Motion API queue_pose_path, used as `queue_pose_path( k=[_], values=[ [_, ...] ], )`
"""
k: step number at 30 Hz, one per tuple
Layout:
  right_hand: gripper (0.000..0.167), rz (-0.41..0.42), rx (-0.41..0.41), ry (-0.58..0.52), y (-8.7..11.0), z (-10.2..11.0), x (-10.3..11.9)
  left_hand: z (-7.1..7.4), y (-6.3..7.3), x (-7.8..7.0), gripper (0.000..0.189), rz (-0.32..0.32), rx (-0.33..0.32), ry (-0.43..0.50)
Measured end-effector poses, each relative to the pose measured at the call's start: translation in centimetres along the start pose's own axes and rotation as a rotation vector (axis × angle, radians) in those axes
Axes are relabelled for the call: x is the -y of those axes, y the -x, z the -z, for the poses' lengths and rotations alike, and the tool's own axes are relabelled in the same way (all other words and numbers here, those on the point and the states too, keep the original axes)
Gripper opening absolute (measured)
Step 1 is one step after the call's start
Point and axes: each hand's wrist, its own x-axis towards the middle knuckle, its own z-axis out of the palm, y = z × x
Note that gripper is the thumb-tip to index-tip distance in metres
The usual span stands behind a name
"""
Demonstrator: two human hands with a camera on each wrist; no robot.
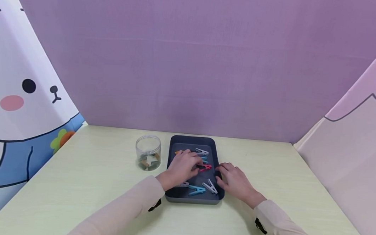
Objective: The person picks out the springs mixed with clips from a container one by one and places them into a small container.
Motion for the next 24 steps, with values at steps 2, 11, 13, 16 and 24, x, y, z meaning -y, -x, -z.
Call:
queue_pose_path(
  k=[2,11,13,16,24],
  values=[
    [0.028,-0.005,0.007,-0.002,0.0,0.1,0.0,0.3,0.2,0.3,0.015,0.008,-0.015,0.0],
    [0.028,-0.028,0.038,-0.014,0.0,0.1,0.0,1.5,0.9,2.1,0.015,0.019,-0.07,0.023],
    [0.029,-0.033,0.044,-0.013,0.0,0.1,0.1,1.9,1.0,2.5,0.015,0.02,-0.076,0.038],
    [0.03,-0.038,0.052,-0.01,0.0,0.1,0.0,2.5,1.1,3.2,0.016,0.035,-0.08,0.054],
    [0.03,-0.042,0.057,-0.008,0.0,0.0,0.0,4.1,1.3,4.9,0.017,0.136,-0.079,0.036]
  ],
)
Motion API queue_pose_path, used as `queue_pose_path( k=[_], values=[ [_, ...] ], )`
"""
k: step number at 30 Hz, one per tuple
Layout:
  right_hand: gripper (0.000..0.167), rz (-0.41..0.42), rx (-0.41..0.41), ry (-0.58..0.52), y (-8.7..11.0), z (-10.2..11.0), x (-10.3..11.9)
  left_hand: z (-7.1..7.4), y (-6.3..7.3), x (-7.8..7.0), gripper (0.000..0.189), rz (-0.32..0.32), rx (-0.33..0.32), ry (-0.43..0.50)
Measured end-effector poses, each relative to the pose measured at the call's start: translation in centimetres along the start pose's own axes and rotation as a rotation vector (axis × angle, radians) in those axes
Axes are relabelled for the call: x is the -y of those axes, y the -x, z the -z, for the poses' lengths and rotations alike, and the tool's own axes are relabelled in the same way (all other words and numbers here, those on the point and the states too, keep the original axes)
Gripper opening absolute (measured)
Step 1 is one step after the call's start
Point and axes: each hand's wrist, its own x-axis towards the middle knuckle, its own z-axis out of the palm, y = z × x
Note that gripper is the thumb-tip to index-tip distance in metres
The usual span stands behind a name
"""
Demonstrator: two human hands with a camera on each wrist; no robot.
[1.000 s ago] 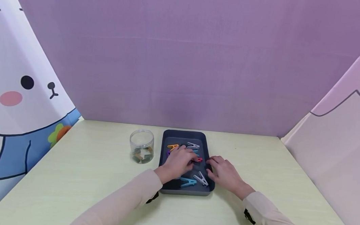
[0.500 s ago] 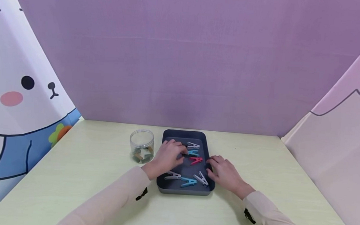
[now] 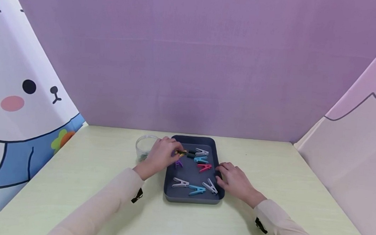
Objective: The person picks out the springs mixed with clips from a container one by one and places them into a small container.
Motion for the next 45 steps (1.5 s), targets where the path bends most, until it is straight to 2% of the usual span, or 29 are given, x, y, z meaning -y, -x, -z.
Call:
queue_pose_path(
  k=[6,13,18,26,37,45],
  values=[
    [0.029,0.006,-0.01,-0.009,0.0,0.1,0.0,1.3,0.0,1.5,0.016,0.056,-0.001,0.025],
    [0.029,0.004,-0.009,-0.002,0.0,0.0,0.0,2.6,0.2,3.3,0.017,0.073,-0.071,0.053],
    [0.03,-0.004,0.002,-0.008,0.0,0.0,0.1,3.4,0.5,4.5,0.016,0.088,-0.096,0.055],
    [0.031,-0.014,0.015,-0.001,0.0,0.0,0.1,3.6,1.0,6.5,0.016,0.126,-0.136,-0.002],
    [0.03,-0.004,0.007,-0.001,0.0,0.0,0.2,3.3,1.9,8.1,0.015,0.162,-0.114,-0.041],
    [0.031,-0.001,0.003,0.003,0.0,-0.1,0.1,3.0,2.0,8.6,0.016,0.168,-0.072,-0.054]
  ],
)
